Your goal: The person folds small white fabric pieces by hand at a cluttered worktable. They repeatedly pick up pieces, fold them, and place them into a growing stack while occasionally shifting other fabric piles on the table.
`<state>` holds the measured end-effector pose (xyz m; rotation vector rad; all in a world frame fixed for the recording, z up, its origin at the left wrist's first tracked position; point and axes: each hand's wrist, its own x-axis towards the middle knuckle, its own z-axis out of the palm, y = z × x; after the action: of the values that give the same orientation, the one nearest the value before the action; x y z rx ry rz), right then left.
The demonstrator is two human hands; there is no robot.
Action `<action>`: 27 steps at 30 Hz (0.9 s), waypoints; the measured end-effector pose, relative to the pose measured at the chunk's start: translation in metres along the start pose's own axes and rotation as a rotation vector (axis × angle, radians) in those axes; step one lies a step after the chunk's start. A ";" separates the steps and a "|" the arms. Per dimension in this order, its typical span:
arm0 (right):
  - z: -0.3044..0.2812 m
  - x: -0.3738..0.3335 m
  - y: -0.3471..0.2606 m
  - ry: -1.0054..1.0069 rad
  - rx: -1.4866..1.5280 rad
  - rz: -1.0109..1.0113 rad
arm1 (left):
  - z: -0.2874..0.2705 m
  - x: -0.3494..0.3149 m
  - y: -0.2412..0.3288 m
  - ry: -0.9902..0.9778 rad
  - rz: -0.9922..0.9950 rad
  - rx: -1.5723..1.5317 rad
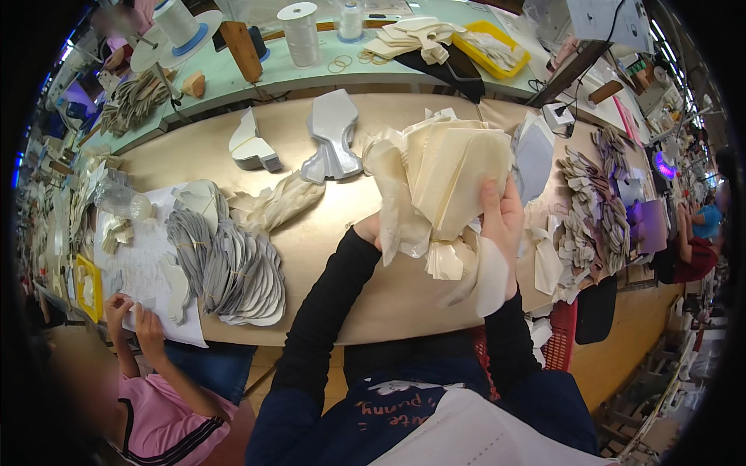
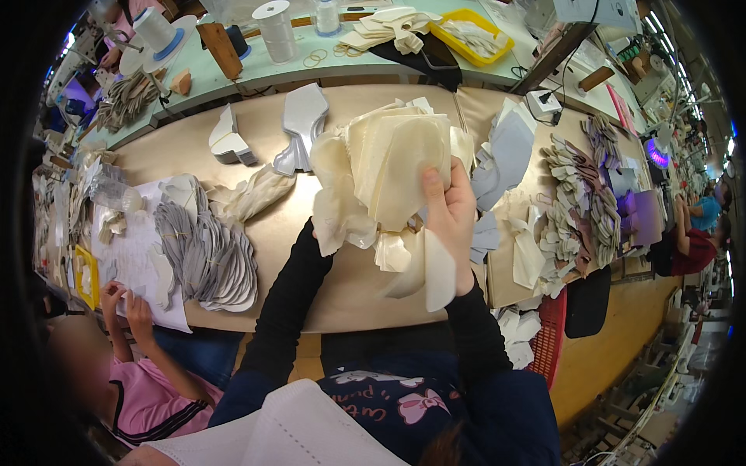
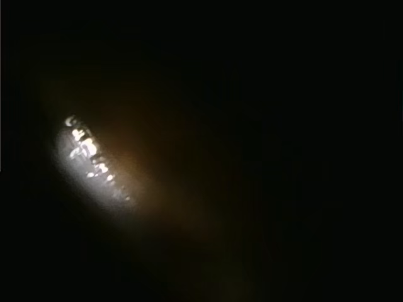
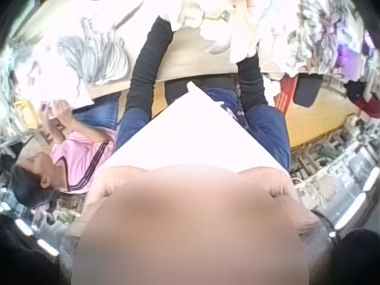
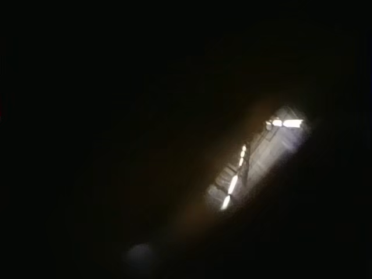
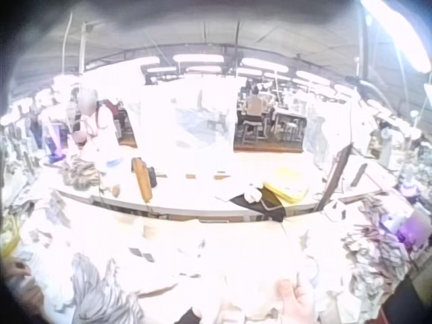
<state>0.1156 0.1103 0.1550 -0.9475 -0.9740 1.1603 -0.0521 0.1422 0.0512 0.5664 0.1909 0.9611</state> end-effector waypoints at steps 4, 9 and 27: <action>0.000 -0.005 -0.002 -0.104 -0.117 0.023 | 0.003 0.002 -0.001 -0.061 0.011 -0.029; 0.001 -0.006 -0.005 0.045 -0.101 -0.094 | 0.023 0.012 0.002 -0.180 0.063 -0.189; -0.075 -0.011 0.049 -0.014 -0.514 -0.834 | 0.069 -0.002 0.007 0.235 -0.207 0.300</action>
<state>0.1713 0.0996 0.0851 -0.7854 -1.5207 0.2118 -0.0310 0.1187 0.1130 0.6922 0.5999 0.8004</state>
